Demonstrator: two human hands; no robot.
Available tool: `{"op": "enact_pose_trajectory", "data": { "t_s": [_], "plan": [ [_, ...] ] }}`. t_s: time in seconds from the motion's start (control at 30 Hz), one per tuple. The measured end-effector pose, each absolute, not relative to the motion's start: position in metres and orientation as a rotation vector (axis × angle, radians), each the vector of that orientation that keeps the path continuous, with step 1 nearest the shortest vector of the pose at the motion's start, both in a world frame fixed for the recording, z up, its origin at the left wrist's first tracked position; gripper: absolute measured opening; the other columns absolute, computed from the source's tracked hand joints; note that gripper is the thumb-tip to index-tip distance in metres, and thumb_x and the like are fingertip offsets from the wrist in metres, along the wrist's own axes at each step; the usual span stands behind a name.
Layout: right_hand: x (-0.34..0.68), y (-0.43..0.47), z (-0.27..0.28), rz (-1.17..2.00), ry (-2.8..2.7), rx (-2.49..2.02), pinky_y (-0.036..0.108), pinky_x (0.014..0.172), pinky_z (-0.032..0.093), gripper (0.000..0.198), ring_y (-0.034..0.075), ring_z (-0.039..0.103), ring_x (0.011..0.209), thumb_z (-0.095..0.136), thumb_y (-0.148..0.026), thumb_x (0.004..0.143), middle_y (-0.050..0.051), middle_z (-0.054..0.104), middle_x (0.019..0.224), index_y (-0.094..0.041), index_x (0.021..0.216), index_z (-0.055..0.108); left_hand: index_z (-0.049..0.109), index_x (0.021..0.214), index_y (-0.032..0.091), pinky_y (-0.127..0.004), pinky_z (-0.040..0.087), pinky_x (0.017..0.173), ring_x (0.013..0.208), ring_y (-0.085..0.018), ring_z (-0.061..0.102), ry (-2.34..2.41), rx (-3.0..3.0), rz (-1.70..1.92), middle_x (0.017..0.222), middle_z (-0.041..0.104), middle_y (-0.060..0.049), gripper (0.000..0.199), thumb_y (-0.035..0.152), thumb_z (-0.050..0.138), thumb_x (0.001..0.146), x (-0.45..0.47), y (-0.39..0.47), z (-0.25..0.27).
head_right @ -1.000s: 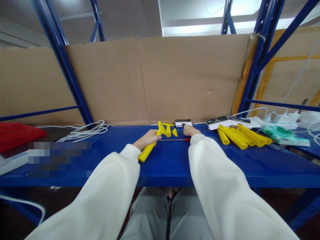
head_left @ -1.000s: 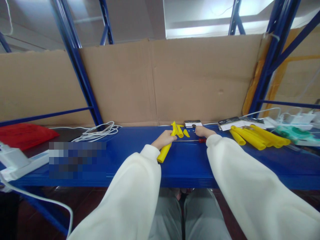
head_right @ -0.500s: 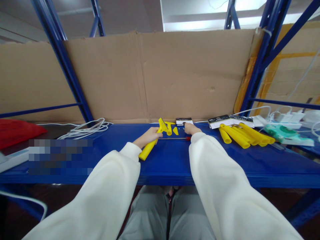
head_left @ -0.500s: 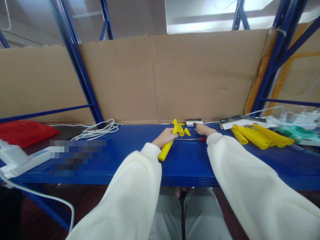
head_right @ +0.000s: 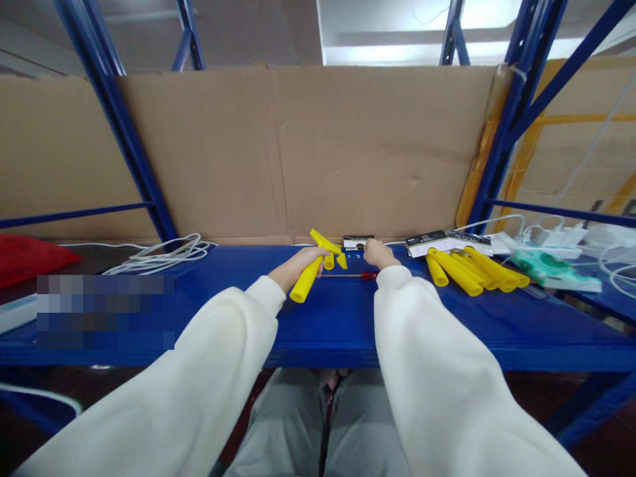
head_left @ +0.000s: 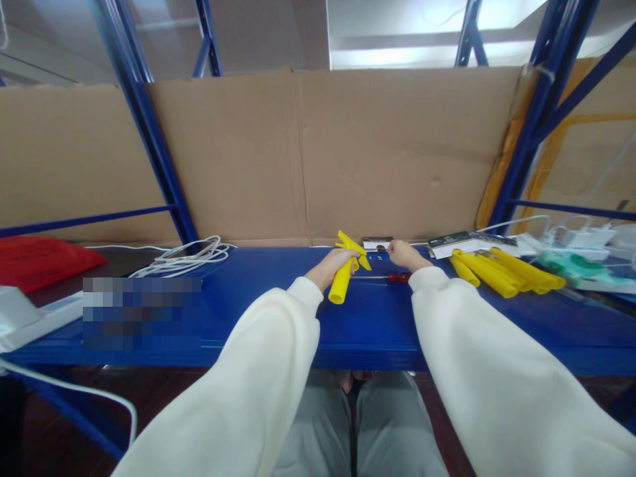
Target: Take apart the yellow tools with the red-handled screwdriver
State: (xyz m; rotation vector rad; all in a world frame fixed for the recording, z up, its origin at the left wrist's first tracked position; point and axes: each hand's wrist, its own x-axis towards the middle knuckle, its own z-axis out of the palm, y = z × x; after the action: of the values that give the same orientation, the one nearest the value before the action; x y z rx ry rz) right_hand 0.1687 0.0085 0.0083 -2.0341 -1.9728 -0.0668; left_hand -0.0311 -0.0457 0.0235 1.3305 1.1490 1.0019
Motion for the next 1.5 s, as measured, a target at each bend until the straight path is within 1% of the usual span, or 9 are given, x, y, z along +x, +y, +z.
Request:
{"op": "enact_pose_trajectory", "data": {
  "t_s": [0.17, 0.43, 0.67, 0.8, 0.97, 1.1, 1.23, 1.37, 1.5],
  "plan": [
    [0.172, 0.003, 0.008, -0.051, -1.889, -2.085, 0.032, 0.087, 0.048, 0.036, 0.027, 0.066, 0.114, 0.050, -0.013, 0.089, 0.019, 0.071, 0.120, -0.014, 0.120, 0.067, 0.062, 0.091, 0.011, -0.022, 0.039, 0.043, 0.039, -0.011, 0.046, 1.135, 1.145, 0.908, 0.048, 0.050, 0.003, 0.009, 0.017, 0.057, 0.088, 0.001, -0.032, 0.023],
    [0.167, -0.001, 0.011, 0.009, -1.885, -2.113, 0.034, 0.090, 0.048, 0.038, 0.028, 0.066, 0.115, 0.052, -0.015, 0.088, 0.019, 0.072, 0.119, -0.015, 0.123, 0.066, 0.061, 0.091, 0.011, -0.020, 0.038, 0.042, 0.040, -0.010, 0.046, 1.120, 0.980, 0.977, 0.053, 0.053, 0.002, 0.006, 0.014, 0.057, 0.087, 0.015, -0.013, 0.011],
    [0.160, -0.008, 0.014, 0.074, -1.926, -2.146, 0.038, 0.096, 0.048, 0.038, 0.029, 0.063, 0.121, 0.048, -0.013, 0.090, 0.019, 0.069, 0.126, -0.014, 0.123, 0.066, 0.060, 0.099, 0.009, -0.020, 0.039, 0.041, 0.041, -0.010, 0.045, 1.171, 0.996, 0.920, 0.054, 0.051, 0.003, 0.013, 0.015, 0.050, 0.094, 0.015, -0.017, 0.017],
    [0.159, -0.011, 0.015, 0.075, -1.946, -2.140, 0.039, 0.097, 0.047, 0.038, 0.029, 0.062, 0.123, 0.047, -0.013, 0.091, 0.020, 0.068, 0.127, -0.014, 0.124, 0.066, 0.059, 0.096, 0.011, -0.019, 0.039, 0.041, 0.042, -0.010, 0.047, 1.140, 0.966, 0.924, 0.055, 0.051, 0.003, 0.009, 0.016, 0.051, 0.094, 0.015, -0.017, 0.017],
    [0.159, -0.009, 0.015, 0.053, -1.963, -2.127, 0.035, 0.094, 0.049, 0.036, 0.027, 0.064, 0.120, 0.049, -0.015, 0.090, 0.018, 0.070, 0.125, -0.016, 0.122, 0.067, 0.057, 0.086, 0.013, -0.018, 0.037, 0.040, 0.040, -0.008, 0.044, 1.052, 0.920, 0.935, 0.055, 0.050, 0.003, 0.008, 0.013, 0.053, 0.092, 0.011, -0.015, 0.017],
    [0.159, -0.006, 0.013, 0.048, -1.996, -2.086, 0.033, 0.092, 0.050, 0.035, 0.025, 0.066, 0.117, 0.053, -0.014, 0.088, 0.015, 0.072, 0.122, -0.018, 0.118, 0.071, 0.058, 0.083, 0.014, -0.020, 0.040, 0.040, 0.040, -0.010, 0.045, 1.027, 0.900, 0.907, 0.054, 0.050, 0.003, 0.009, 0.015, 0.055, 0.091, 0.004, -0.014, 0.023],
    [0.160, -0.003, 0.012, 0.107, -2.124, -1.935, 0.027, 0.092, 0.051, 0.036, 0.023, 0.070, 0.108, 0.055, -0.006, 0.082, 0.012, 0.077, 0.112, -0.016, 0.108, 0.078, 0.060, 0.086, 0.015, -0.021, 0.040, 0.040, 0.039, -0.010, 0.046, 1.067, 0.931, 0.994, 0.053, 0.051, 0.003, 0.003, 0.015, 0.062, 0.085, -0.012, -0.010, 0.031],
    [0.159, -0.005, 0.014, 0.157, -2.185, -1.817, 0.024, 0.089, 0.053, 0.039, 0.021, 0.073, 0.098, 0.052, 0.002, 0.077, 0.012, 0.080, 0.101, -0.012, 0.098, 0.082, 0.062, 0.091, 0.014, -0.020, 0.040, 0.040, 0.039, -0.010, 0.047, 1.204, 0.994, 1.124, 0.052, 0.053, 0.003, 0.005, 0.016, 0.060, 0.086, -0.041, -0.010, 0.038],
    [0.156, -0.010, 0.016, 0.189, -2.192, -1.804, 0.021, 0.090, 0.052, 0.041, 0.020, 0.073, 0.102, 0.049, 0.006, 0.076, 0.010, 0.079, 0.104, -0.012, 0.094, 0.082, 0.062, 0.087, 0.013, -0.020, 0.038, 0.039, 0.038, -0.011, 0.046, 1.361, 1.033, 1.237, 0.047, 0.050, 0.002, 0.010, 0.018, 0.053, 0.090, -0.073, -0.018, 0.036]
  ]
}}
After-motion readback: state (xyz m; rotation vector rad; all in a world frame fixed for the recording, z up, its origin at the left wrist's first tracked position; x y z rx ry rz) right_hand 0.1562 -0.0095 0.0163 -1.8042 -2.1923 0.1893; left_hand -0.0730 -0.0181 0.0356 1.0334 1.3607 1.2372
